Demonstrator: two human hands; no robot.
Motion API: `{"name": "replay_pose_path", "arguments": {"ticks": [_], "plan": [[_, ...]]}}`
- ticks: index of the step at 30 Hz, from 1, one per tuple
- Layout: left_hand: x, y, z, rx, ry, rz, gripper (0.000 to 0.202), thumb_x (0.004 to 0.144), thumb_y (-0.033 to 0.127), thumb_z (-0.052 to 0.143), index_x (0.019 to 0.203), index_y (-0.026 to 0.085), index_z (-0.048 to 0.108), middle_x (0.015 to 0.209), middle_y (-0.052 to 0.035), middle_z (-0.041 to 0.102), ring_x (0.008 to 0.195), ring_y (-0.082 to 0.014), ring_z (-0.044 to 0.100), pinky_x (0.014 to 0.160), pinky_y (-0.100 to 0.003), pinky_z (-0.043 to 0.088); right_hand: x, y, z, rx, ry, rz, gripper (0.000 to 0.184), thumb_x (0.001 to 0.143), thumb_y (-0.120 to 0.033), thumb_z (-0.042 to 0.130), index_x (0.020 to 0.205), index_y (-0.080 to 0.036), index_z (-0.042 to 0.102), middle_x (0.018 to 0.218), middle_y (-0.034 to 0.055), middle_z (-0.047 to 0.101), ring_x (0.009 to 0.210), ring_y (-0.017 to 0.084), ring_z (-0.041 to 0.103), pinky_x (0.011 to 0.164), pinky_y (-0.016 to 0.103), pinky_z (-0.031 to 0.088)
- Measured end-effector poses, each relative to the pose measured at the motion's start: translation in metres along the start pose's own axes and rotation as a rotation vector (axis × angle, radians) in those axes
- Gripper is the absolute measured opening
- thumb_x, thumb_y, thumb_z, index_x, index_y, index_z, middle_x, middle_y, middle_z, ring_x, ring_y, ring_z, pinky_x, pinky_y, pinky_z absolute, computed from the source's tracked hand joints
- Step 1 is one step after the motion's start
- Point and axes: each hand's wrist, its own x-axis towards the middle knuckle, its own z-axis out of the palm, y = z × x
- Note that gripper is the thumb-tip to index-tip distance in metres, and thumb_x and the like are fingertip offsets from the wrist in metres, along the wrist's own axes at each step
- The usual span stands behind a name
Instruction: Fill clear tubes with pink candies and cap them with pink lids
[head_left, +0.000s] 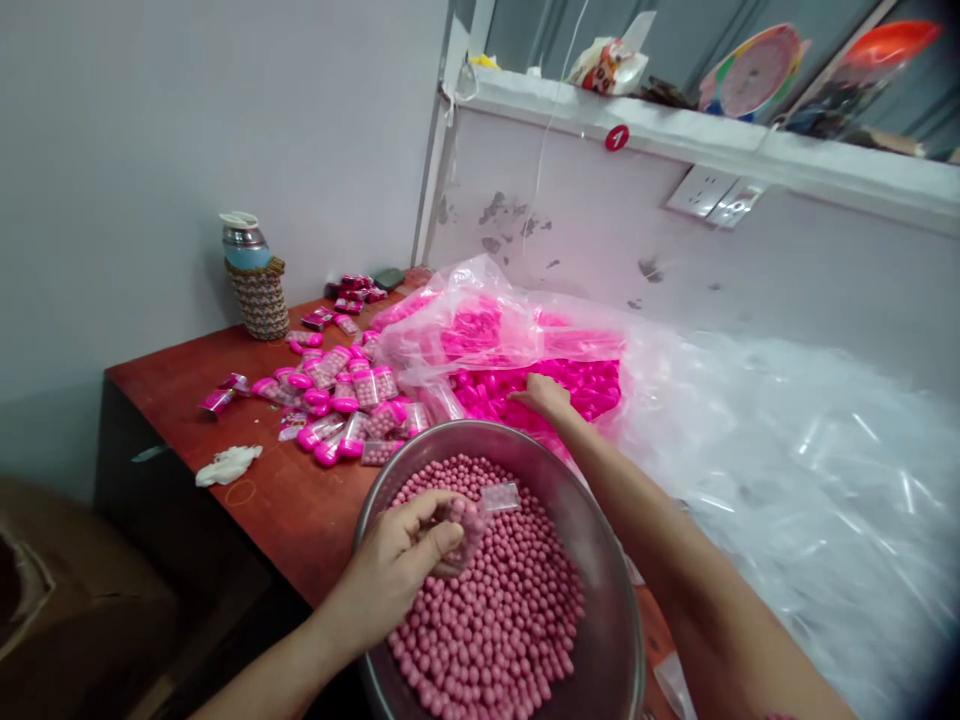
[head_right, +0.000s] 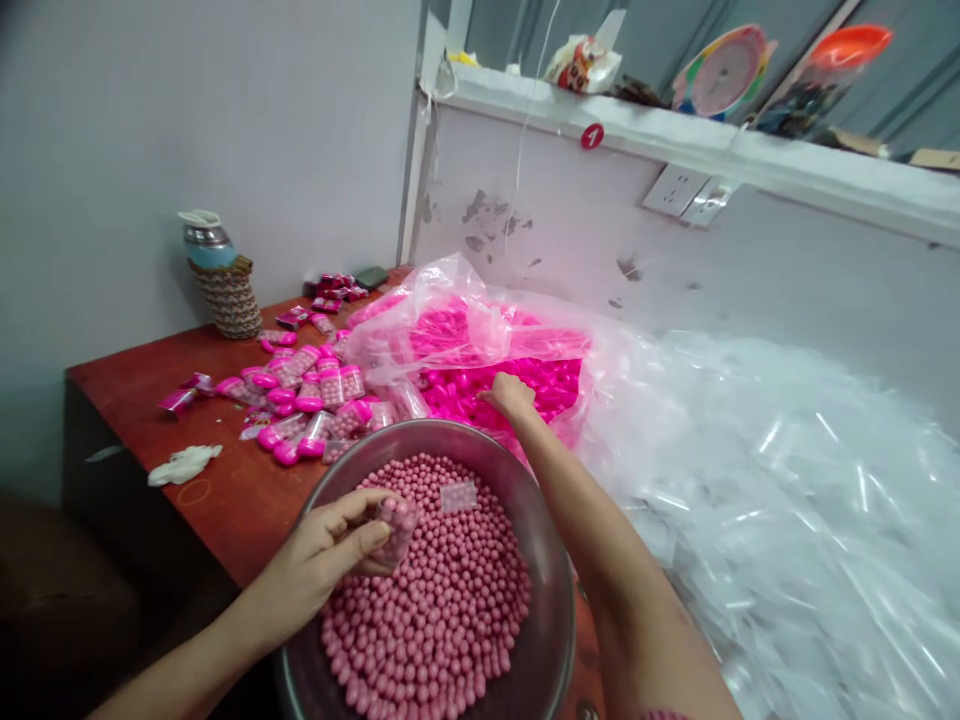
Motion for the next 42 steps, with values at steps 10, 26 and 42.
{"name": "replay_pose_path", "arguments": {"ticks": [10,26,42], "plan": [[0.005,-0.003,-0.003,-0.288,0.083,-0.030,0.028,0.076,0.034,0.060,0.098,0.017,0.062,0.091,-0.0036,0.058,0.082,-0.0133,0.055,0.070,-0.029,0.054,-0.071,0.005,-0.047,0.091,0.153,-0.361,0.033,0.081,-0.025,0.049,0.112,-0.017,0.058,0.104,0.0105,0.063,0.091,0.022,0.059,0.078,0.032,0.043],[-0.003,-0.013,0.004,0.078,0.059,0.152,0.028,0.076,0.027,0.057,0.098,0.010,0.061,0.088,-0.0060,0.061,0.075,-0.0142,0.056,0.070,-0.027,0.047,-0.213,-0.022,-0.058,0.696,-0.060,-0.616,0.028,0.079,-0.026,0.056,0.106,-0.019,0.052,0.088,0.0034,0.059,0.077,0.015,0.055,0.071,0.028,0.045],[-0.014,-0.006,0.011,0.762,0.062,0.339,0.021,0.082,0.021,0.048,0.089,0.018,0.068,0.079,-0.0029,0.069,0.073,-0.0156,0.060,0.070,-0.024,0.043,-0.231,-0.030,-0.069,-0.081,-0.270,-0.888,0.044,0.072,-0.009,0.046,0.114,-0.021,0.047,0.093,0.0074,0.062,0.072,0.019,0.060,0.057,0.026,0.040]]}}
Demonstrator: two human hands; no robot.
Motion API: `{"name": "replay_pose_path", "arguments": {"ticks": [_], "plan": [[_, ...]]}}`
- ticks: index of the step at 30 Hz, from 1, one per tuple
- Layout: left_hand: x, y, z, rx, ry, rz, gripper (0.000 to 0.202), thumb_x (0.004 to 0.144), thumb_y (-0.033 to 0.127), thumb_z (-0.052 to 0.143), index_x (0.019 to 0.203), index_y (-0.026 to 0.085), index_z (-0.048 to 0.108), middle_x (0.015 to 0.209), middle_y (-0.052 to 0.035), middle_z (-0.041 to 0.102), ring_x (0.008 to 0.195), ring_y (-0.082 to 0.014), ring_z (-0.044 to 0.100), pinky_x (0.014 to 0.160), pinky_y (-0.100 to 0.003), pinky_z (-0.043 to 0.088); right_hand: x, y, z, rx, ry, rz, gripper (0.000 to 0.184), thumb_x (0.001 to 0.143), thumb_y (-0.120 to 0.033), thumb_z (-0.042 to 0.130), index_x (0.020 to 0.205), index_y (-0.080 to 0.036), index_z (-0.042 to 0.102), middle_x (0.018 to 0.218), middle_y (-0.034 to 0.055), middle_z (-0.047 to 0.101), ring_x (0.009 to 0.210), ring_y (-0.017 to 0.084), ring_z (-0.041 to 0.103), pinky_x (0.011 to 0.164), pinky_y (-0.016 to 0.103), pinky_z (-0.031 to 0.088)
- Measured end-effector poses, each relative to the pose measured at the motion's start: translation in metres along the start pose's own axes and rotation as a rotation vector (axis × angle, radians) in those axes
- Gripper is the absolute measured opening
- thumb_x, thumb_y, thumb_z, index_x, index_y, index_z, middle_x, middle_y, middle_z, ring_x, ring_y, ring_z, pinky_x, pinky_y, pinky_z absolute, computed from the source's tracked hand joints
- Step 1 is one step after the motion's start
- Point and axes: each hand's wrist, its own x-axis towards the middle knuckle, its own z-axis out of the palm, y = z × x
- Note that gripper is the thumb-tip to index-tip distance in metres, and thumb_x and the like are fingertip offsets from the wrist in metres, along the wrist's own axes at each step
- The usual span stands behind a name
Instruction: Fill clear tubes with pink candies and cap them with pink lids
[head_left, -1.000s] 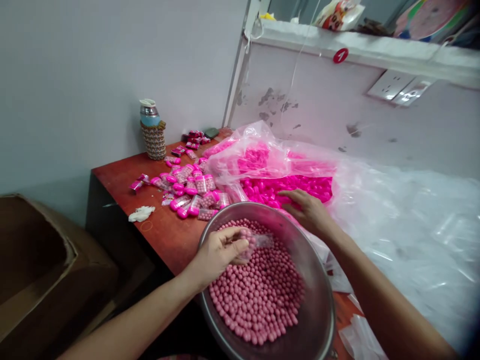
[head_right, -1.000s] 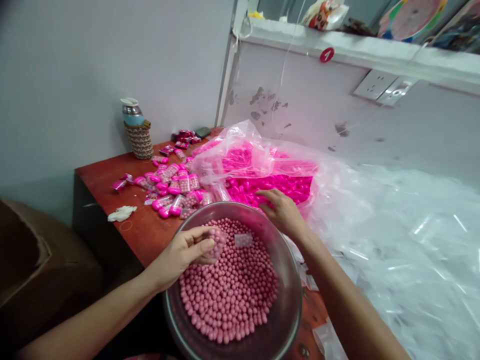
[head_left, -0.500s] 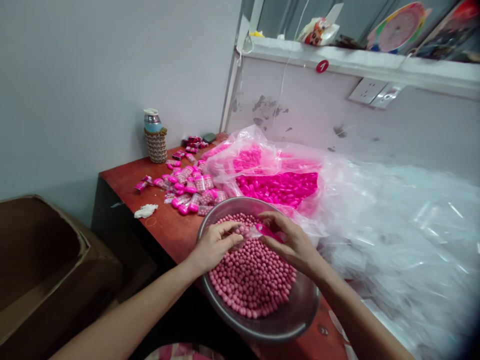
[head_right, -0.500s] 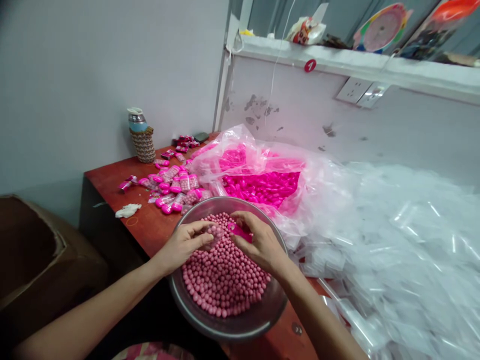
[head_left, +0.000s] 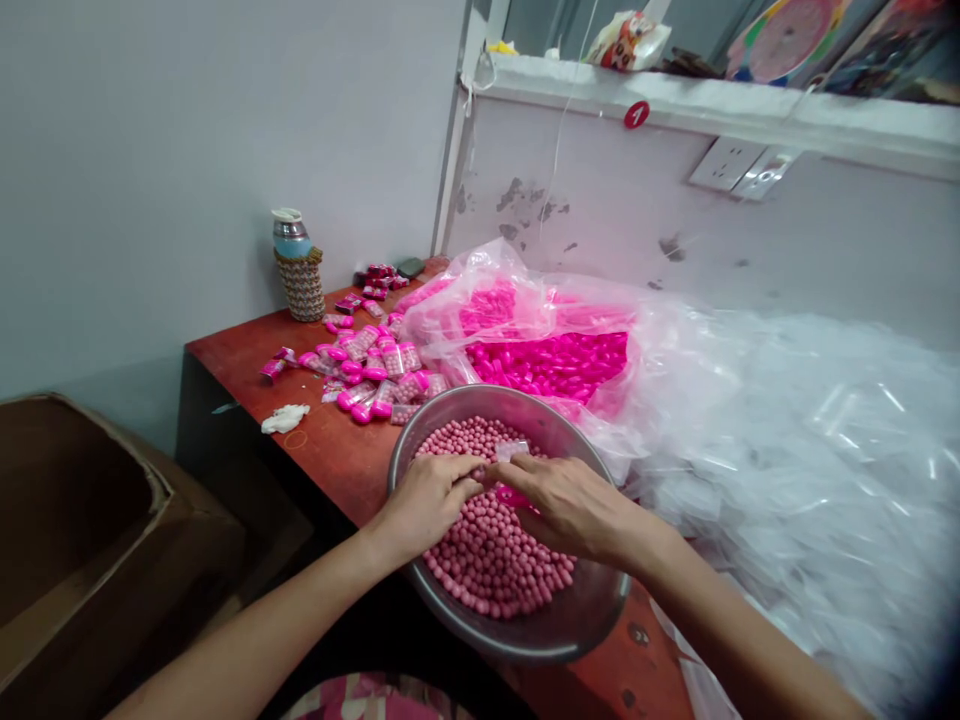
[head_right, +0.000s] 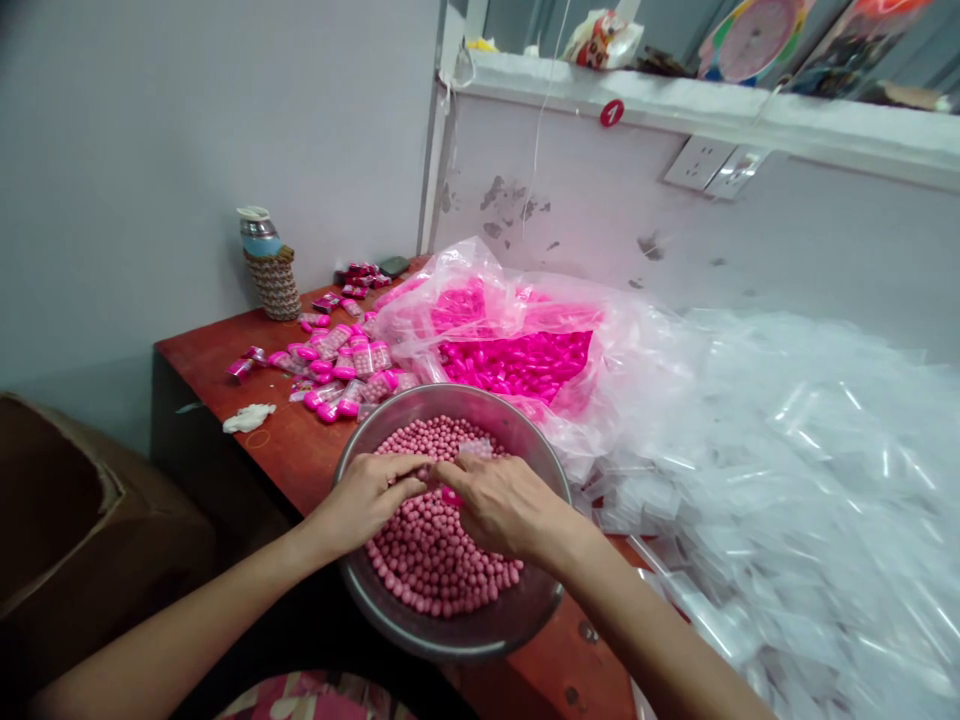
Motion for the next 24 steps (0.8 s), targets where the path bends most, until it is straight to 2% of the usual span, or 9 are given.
{"name": "replay_pose_path", "arguments": {"ticks": [3,5,7,10,13,15,17,20,24], "plan": [[0.001,-0.001,0.000,0.011,0.097,-0.051,0.021,0.080,0.020,0.050,0.093,0.018,0.067,0.089,-0.0044,0.069,0.083,-0.0171,0.061,0.078,-0.026,0.043,-0.006,0.010,0.005,0.070,0.037,0.051,0.034,0.074,-0.012,0.047,0.107,-0.020,0.052,0.096,0.0074,0.062,0.076,0.019,0.060,0.062,0.027,0.042],[0.003,-0.003,-0.001,-0.069,0.123,-0.100,0.021,0.080,0.021,0.051,0.094,0.018,0.066,0.092,-0.0047,0.069,0.085,-0.0177,0.061,0.081,-0.027,0.043,-0.008,0.019,0.010,0.196,0.117,0.102,0.033,0.076,-0.015,0.049,0.109,-0.019,0.051,0.103,0.0078,0.061,0.084,0.019,0.060,0.070,0.029,0.044],[0.005,-0.004,-0.001,-0.263,0.058,-0.158,0.024,0.079,0.024,0.052,0.097,0.016,0.065,0.093,-0.0053,0.068,0.082,-0.0175,0.061,0.077,-0.028,0.046,-0.006,0.025,0.016,0.344,0.240,0.159,0.037,0.077,-0.019,0.052,0.114,-0.019,0.050,0.107,0.0077,0.060,0.090,0.019,0.058,0.076,0.030,0.044],[0.007,-0.007,0.000,-0.580,-0.066,-0.210,0.028,0.078,0.026,0.054,0.101,0.013,0.062,0.092,-0.0067,0.066,0.079,-0.0160,0.061,0.071,-0.026,0.048,0.005,0.020,0.025,0.514,0.403,0.212,0.031,0.077,-0.023,0.056,0.108,-0.019,0.056,0.098,0.0067,0.062,0.088,0.018,0.058,0.077,0.030,0.044],[0.008,-0.009,0.001,-0.695,-0.058,-0.241,0.027,0.076,0.026,0.057,0.099,0.012,0.061,0.088,-0.0063,0.065,0.078,-0.0149,0.059,0.072,-0.027,0.048,0.016,0.005,0.029,0.694,0.488,0.226,0.028,0.077,-0.026,0.058,0.104,-0.020,0.060,0.095,0.0065,0.062,0.089,0.020,0.057,0.080,0.032,0.044],[0.007,-0.009,0.001,-0.714,-0.005,-0.268,0.028,0.076,0.028,0.058,0.098,0.013,0.061,0.088,-0.0058,0.064,0.077,-0.0148,0.059,0.072,-0.028,0.049,0.018,-0.002,0.029,0.932,0.440,0.223,0.032,0.077,-0.029,0.060,0.108,-0.021,0.059,0.098,0.0053,0.062,0.093,0.020,0.056,0.083,0.034,0.043],[0.006,-0.008,0.001,-0.710,0.028,-0.261,0.028,0.076,0.028,0.057,0.099,0.013,0.060,0.089,-0.0056,0.063,0.078,-0.0155,0.059,0.073,-0.028,0.049,0.016,-0.005,0.028,1.235,0.319,0.216,0.033,0.080,-0.034,0.056,0.110,-0.021,0.058,0.096,0.0043,0.063,0.090,0.019,0.058,0.082,0.034,0.044],[0.005,-0.005,-0.001,-0.654,-0.009,-0.199,0.025,0.078,0.026,0.054,0.098,0.012,0.061,0.088,-0.0064,0.064,0.081,-0.0164,0.059,0.073,-0.027,0.048,0.010,-0.003,0.031,1.599,0.210,0.253,0.031,0.084,-0.037,0.050,0.108,-0.018,0.058,0.089,0.0054,0.063,0.074,0.016,0.059,0.067,0.030,0.048],[0.005,-0.001,-0.002,-0.495,0.006,-0.166,0.024,0.079,0.023,0.052,0.097,0.012,0.063,0.086,-0.0059,0.066,0.077,-0.0155,0.060,0.071,-0.025,0.047,0.008,0.005,0.037,1.722,0.197,0.352,0.028,0.075,-0.033,0.063,0.098,-0.017,0.060,0.079,0.0036,0.061,0.064,0.013,0.056,0.055,0.025,0.047]]}}
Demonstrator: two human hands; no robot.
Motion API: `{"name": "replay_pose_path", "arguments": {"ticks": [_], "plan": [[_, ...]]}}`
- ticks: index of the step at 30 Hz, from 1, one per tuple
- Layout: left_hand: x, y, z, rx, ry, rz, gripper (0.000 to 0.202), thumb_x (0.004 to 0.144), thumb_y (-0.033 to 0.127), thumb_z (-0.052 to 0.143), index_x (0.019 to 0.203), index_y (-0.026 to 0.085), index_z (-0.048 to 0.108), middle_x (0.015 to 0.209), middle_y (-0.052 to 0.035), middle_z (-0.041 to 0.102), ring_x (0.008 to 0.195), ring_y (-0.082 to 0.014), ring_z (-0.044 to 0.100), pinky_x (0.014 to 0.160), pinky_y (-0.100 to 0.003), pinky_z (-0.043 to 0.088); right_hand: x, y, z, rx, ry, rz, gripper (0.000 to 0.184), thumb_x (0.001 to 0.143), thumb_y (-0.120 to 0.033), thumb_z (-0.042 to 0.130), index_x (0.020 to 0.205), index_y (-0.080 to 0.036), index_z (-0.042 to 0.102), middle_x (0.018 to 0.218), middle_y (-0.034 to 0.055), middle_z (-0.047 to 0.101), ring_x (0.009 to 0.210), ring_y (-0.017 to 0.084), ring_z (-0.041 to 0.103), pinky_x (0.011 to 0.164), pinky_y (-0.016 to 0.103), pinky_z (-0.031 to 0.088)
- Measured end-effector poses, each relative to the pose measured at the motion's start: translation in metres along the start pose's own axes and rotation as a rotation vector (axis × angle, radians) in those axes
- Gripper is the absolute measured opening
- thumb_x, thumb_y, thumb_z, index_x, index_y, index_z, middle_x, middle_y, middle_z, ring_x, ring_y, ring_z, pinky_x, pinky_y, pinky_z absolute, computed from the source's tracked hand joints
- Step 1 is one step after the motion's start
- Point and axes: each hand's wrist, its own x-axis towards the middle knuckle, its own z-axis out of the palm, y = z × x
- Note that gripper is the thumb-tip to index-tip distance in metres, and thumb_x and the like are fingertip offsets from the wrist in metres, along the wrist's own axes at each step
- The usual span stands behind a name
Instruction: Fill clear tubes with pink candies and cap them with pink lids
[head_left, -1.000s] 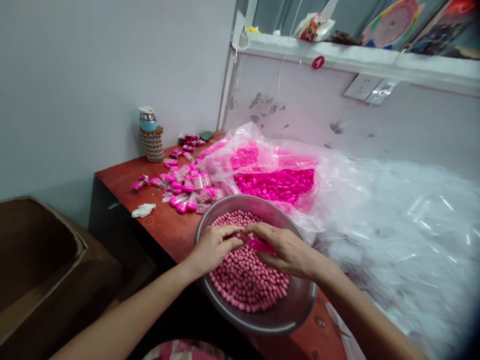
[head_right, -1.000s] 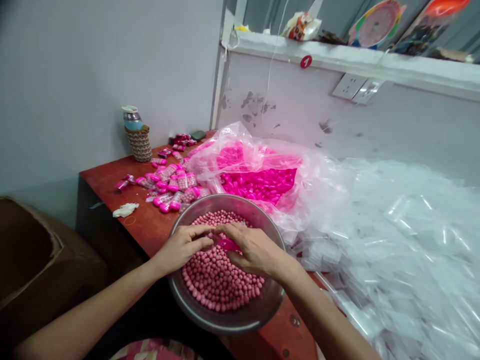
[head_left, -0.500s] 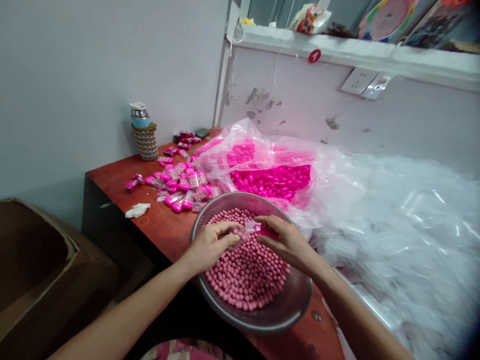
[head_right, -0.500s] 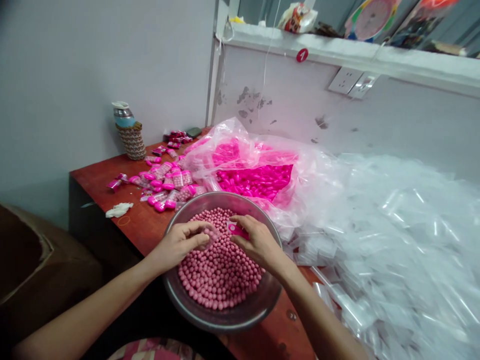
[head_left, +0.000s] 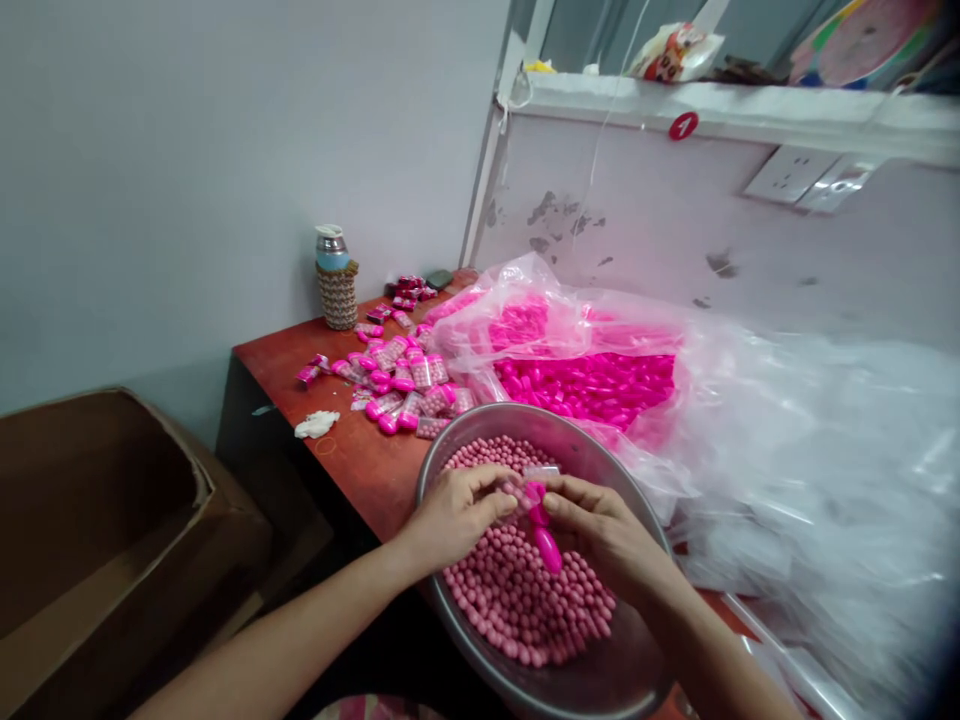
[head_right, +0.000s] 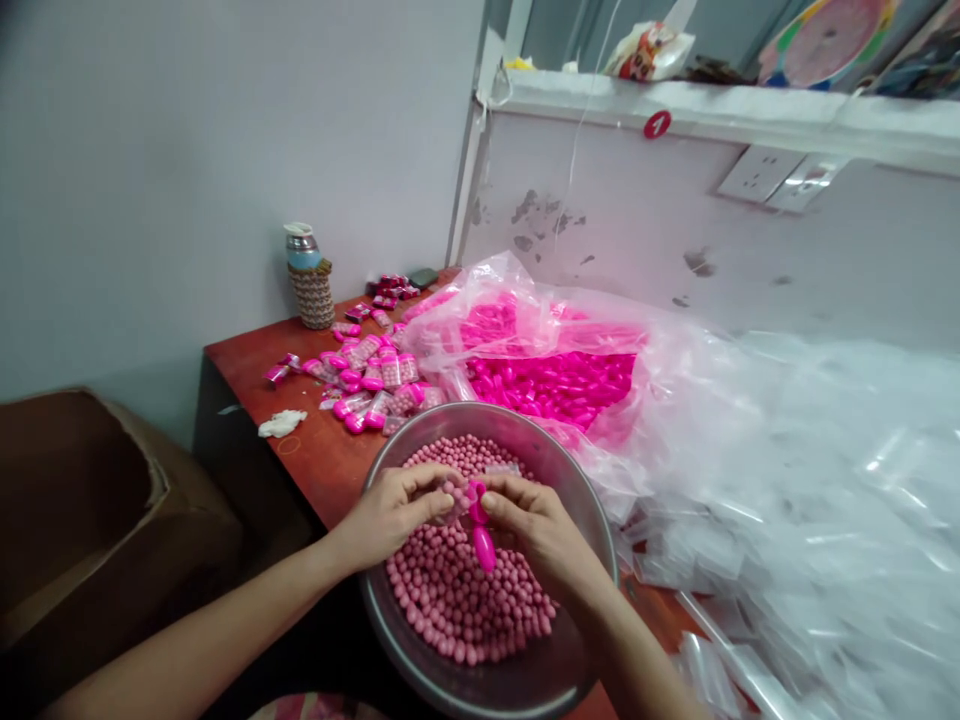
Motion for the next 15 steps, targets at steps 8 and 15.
{"name": "replay_pose_path", "arguments": {"ticks": [8,15], "plan": [[-0.004,0.005,0.000,0.310,0.020,0.127,0.020,0.080,0.021,0.053,0.094,0.017,0.066,0.084,-0.0018,0.069,0.076,-0.0149,0.061,0.071,-0.023,0.044,-0.002,-0.009,-0.003,-0.371,0.201,-0.355,0.028,0.068,-0.031,0.070,0.091,-0.020,0.058,0.082,0.0028,0.062,0.072,0.016,0.059,0.065,0.028,0.049],[-0.013,0.006,0.000,0.379,0.002,0.264,0.022,0.085,0.021,0.047,0.095,0.018,0.067,0.081,-0.0031,0.068,0.076,-0.0140,0.061,0.072,-0.022,0.043,-0.004,-0.013,0.012,-0.778,0.062,-0.534,0.015,0.077,-0.032,0.061,0.085,-0.019,0.058,0.076,0.0016,0.059,0.070,0.014,0.054,0.065,0.026,0.044]]}}
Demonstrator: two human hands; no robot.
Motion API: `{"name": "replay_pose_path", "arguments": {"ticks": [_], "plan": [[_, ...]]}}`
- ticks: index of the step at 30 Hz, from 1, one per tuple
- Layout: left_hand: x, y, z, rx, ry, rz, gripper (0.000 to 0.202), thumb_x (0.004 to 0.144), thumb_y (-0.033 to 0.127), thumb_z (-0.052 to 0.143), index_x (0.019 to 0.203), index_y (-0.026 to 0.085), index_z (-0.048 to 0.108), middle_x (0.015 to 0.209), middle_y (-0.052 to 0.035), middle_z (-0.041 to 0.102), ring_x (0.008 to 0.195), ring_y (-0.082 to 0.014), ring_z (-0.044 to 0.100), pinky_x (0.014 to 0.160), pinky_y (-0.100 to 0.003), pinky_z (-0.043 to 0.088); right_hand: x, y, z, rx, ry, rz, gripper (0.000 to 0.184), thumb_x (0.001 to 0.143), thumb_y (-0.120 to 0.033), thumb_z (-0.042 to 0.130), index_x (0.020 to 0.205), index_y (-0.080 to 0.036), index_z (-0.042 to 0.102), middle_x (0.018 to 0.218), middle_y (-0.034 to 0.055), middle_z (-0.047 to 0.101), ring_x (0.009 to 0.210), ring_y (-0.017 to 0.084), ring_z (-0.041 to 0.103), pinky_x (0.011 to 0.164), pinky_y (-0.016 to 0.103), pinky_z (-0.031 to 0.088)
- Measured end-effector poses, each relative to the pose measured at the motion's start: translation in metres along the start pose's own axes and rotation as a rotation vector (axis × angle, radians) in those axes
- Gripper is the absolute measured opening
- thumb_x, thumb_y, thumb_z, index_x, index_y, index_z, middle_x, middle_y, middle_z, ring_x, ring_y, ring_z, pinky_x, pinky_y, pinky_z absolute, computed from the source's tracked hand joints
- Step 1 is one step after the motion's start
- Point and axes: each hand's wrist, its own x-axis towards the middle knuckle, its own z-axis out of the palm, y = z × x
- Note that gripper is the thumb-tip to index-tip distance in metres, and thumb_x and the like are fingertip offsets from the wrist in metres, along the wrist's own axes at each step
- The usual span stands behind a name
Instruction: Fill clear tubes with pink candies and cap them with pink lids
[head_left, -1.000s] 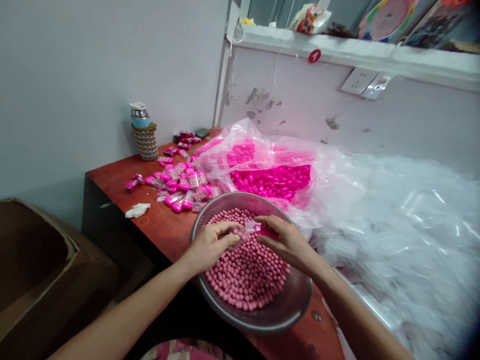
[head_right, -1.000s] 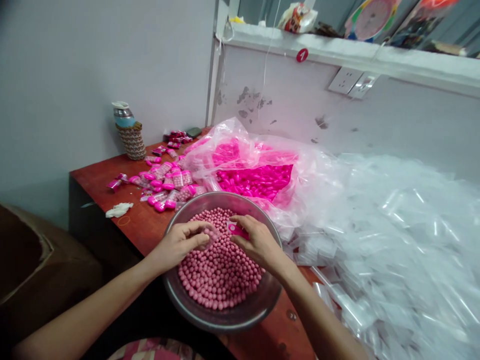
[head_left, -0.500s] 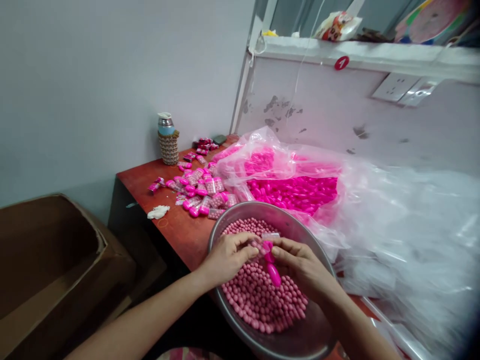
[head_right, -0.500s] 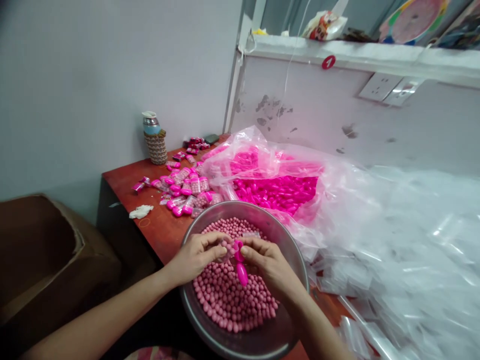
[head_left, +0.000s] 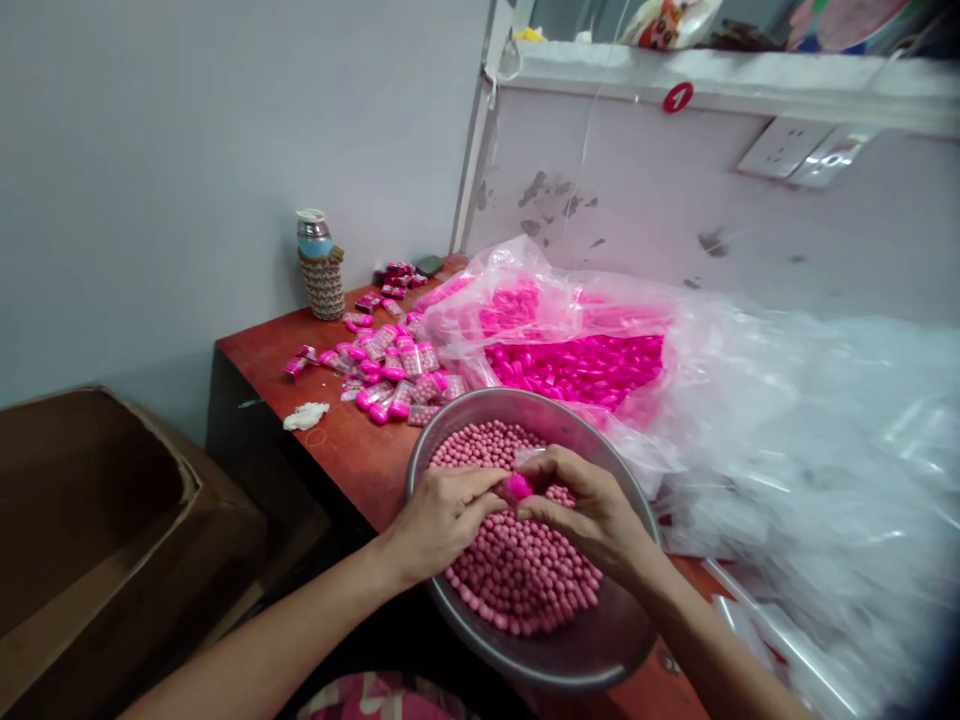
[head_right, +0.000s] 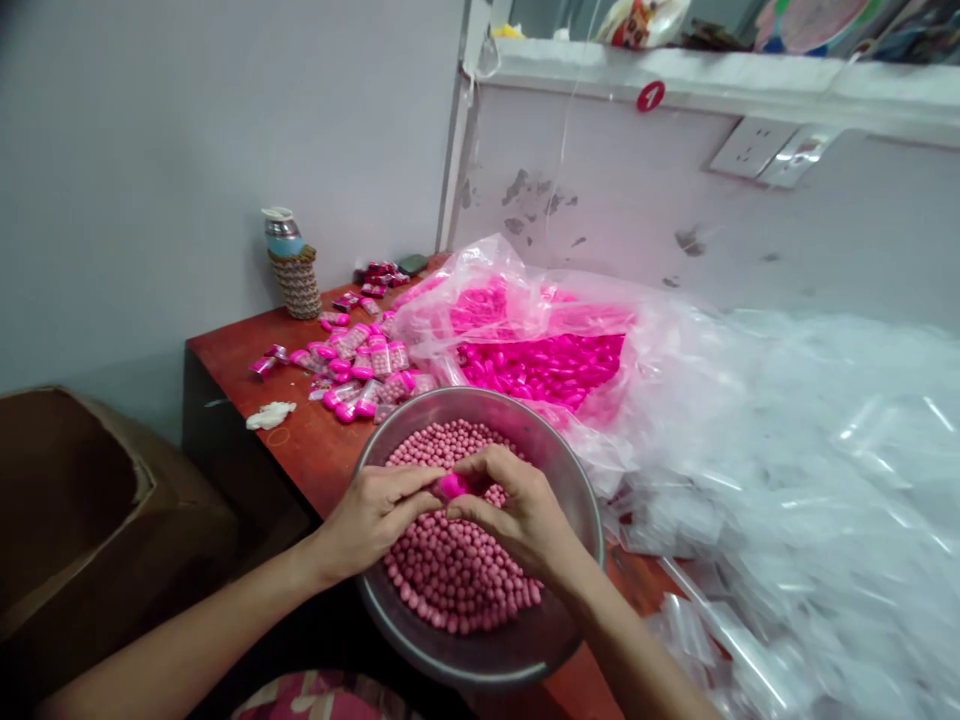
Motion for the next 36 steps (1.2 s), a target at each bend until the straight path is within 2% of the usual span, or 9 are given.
{"name": "replay_pose_path", "arguments": {"ticks": [6,12,16,18,20,23,27,32,36], "plan": [[-0.004,-0.007,0.003,0.021,0.018,0.029,0.024,0.084,0.020,0.049,0.102,0.020,0.065,0.092,-0.0044,0.069,0.085,-0.0157,0.063,0.079,-0.025,0.046,-0.003,0.001,0.005,-0.184,-0.004,-0.100,0.016,0.079,-0.030,0.059,0.074,-0.018,0.049,0.068,-0.0005,0.049,0.063,0.012,0.045,0.057,0.024,0.037],[-0.008,-0.012,0.007,0.285,-0.030,0.134,0.024,0.085,0.015,0.042,0.095,0.017,0.064,0.077,-0.0052,0.067,0.075,-0.0153,0.062,0.073,-0.025,0.047,-0.004,-0.006,0.009,-0.420,-0.116,-0.154,0.015,0.082,-0.020,0.053,0.071,-0.019,0.043,0.073,0.0008,0.047,0.065,0.012,0.045,0.055,0.023,0.033],[-0.011,-0.014,0.009,0.488,-0.100,0.170,0.023,0.078,0.006,0.041,0.085,0.013,0.062,0.072,-0.0066,0.065,0.069,-0.0167,0.061,0.068,-0.027,0.047,-0.002,-0.005,0.012,-0.505,-0.205,-0.164,0.011,0.080,-0.012,0.049,0.073,-0.019,0.044,0.074,0.0014,0.047,0.067,0.013,0.046,0.057,0.024,0.034],[-0.010,-0.013,0.008,0.490,-0.122,0.153,0.022,0.077,0.006,0.042,0.082,0.012,0.063,0.070,-0.0064,0.065,0.066,-0.0173,0.061,0.066,-0.028,0.047,-0.002,-0.004,0.013,-0.545,-0.231,-0.175,0.010,0.080,-0.010,0.048,0.074,-0.018,0.046,0.073,0.0019,0.048,0.066,0.014,0.046,0.057,0.025,0.034],[-0.009,-0.011,0.006,0.363,-0.064,0.097,0.021,0.080,0.011,0.044,0.087,0.014,0.064,0.074,-0.0057,0.066,0.071,-0.0170,0.062,0.070,-0.027,0.047,-0.002,-0.004,0.013,-0.471,-0.176,-0.168,0.008,0.081,-0.014,0.051,0.075,-0.017,0.048,0.073,0.0023,0.049,0.065,0.014,0.046,0.057,0.025,0.036],[-0.004,-0.006,0.004,0.098,0.026,-0.016,0.020,0.083,0.020,0.047,0.092,0.018,0.066,0.081,-0.0027,0.068,0.076,-0.0152,0.062,0.072,-0.024,0.046,-0.006,-0.004,0.009,-0.149,0.001,-0.075,0.009,0.080,-0.025,0.057,0.080,-0.018,0.052,0.074,0.0023,0.053,0.069,0.014,0.050,0.062,0.026,0.041],[-0.001,-0.001,0.002,-0.092,0.026,-0.097,0.021,0.083,0.025,0.049,0.089,0.016,0.068,0.081,-0.0021,0.069,0.074,-0.0152,0.062,0.069,-0.023,0.046,-0.011,-0.003,0.010,0.245,0.154,0.112,0.019,0.076,-0.033,0.062,0.087,-0.019,0.055,0.081,0.0016,0.058,0.075,0.015,0.056,0.066,0.028,0.047],[-0.001,-0.002,0.000,-0.109,0.037,-0.069,0.019,0.081,0.022,0.052,0.088,0.017,0.069,0.080,-0.0015,0.069,0.076,-0.0157,0.062,0.070,-0.023,0.046,-0.007,-0.002,0.017,0.166,0.166,0.079,0.019,0.076,-0.035,0.062,0.085,-0.019,0.059,0.081,0.0022,0.058,0.076,0.015,0.055,0.069,0.029,0.046],[-0.003,-0.003,0.000,-0.105,0.048,-0.067,0.020,0.082,0.022,0.052,0.090,0.018,0.069,0.075,-0.0005,0.069,0.074,-0.0148,0.063,0.068,-0.021,0.045,-0.006,-0.002,0.017,0.131,0.127,0.040,0.017,0.078,-0.035,0.059,0.081,-0.019,0.053,0.076,0.0003,0.053,0.071,0.014,0.051,0.065,0.027,0.043]]}}
